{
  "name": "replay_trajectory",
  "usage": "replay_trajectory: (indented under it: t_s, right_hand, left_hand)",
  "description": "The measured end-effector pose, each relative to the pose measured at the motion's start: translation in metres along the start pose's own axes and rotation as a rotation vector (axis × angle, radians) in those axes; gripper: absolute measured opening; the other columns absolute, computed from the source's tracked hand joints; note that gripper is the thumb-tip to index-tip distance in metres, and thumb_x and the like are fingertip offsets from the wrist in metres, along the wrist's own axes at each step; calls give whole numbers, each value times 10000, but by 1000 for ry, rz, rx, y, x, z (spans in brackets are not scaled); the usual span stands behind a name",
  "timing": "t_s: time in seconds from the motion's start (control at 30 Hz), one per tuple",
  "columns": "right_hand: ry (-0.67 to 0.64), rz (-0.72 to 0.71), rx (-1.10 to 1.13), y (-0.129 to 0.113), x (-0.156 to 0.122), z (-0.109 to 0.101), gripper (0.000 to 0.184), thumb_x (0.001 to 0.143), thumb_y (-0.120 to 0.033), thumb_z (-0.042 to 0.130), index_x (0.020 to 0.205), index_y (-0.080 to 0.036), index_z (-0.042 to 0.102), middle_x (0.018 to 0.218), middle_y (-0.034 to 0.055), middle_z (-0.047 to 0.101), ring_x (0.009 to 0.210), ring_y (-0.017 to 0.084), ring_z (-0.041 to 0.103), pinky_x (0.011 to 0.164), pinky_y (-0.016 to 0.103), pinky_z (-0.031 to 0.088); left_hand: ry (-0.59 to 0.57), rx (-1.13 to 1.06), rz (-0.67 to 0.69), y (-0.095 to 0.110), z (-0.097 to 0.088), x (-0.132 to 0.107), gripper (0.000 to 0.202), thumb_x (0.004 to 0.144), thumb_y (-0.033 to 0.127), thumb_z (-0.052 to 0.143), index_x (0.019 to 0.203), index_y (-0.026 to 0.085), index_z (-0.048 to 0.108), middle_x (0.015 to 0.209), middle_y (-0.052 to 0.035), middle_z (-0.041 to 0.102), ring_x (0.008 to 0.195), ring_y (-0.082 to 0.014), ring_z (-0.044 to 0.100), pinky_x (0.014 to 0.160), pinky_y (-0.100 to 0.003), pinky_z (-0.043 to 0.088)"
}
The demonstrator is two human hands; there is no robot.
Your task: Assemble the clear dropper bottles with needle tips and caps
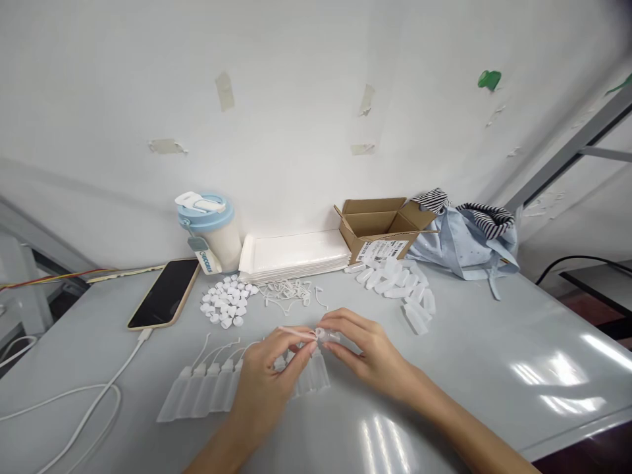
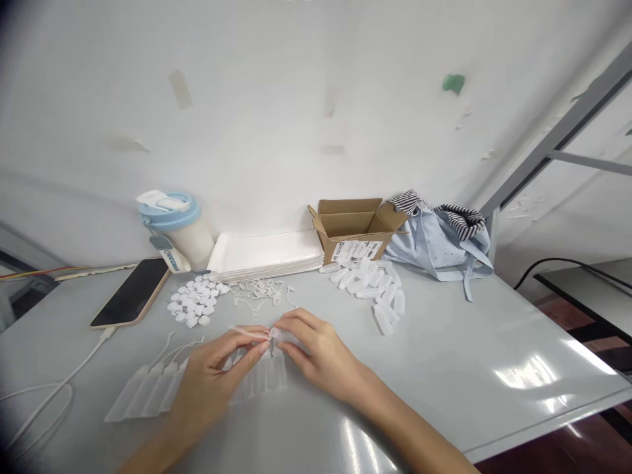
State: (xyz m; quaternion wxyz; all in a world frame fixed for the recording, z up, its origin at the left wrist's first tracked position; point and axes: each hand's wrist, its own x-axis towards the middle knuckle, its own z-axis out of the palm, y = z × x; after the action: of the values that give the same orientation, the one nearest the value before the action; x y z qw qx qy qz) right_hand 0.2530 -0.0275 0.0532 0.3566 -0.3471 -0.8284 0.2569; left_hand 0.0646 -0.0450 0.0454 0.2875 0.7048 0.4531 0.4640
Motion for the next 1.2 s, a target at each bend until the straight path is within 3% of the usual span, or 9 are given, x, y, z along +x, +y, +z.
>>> replay_trajectory:
  t_s: [0.33,0.67,0.77,0.83,0.97,1.1,1.2]
  right_hand:
    - [15,3,17,-4,-5,10,365,886,-108,500,1232,-226,511,1072,93,626,947,180,627,786,316,542]
    - [58,-42,31,-4,-5,13,359,898,-116,494,1234,-242,517,1040,87,633,922,174,631,773,299,542]
    - [68,-35,49,-3,-6,13,327,908,-148,494,1217,-247,538,1040,86,637,931,178,631,782,310,540]
    - [99,-19,66,-3,-6,14,283,902,-177,520,1175,-233,567,1021,86,652,925,182,634,786,314,537]
    - [181,160,181,-6,-3,12,174,823,-260,652,990,-213,656,901,55,689,804,173,635,751,310,529]
    - [206,503,587,-11,2,6,265,713,-353,751,899,-190,657,817,35,698,755,167,649,717,303,522]
    - [179,634,797,-14,5,4,326,670,-375,777,886,-175,637,751,25,694,750,173,661,725,308,512]
  left_hand:
    - [16,40,-43,2,1,-2,105,830,217,605,779,252,690,956,-21,688,903,-176,655,745,-265,523]
    - [56,52,-6,5,0,0,47,807,194,629,820,236,646,843,-2,690,780,-157,638,668,-256,520]
    - [56,96,93,4,1,-1,86,822,149,615,845,231,633,855,-5,689,813,-159,640,700,-266,529]
    - [81,139,238,3,2,-1,156,823,98,604,907,229,620,872,-11,690,846,-167,635,725,-282,534]
    - [106,225,445,1,5,-1,346,806,27,593,1087,227,565,941,-41,696,898,-194,626,769,-327,542]
    - [72,262,409,1,5,-4,379,821,76,587,1163,226,522,1019,-75,676,960,-223,616,816,-370,539]
    - [32,298,383,2,6,-7,397,837,137,593,1212,219,488,1101,-99,637,1034,-236,589,862,-384,525]
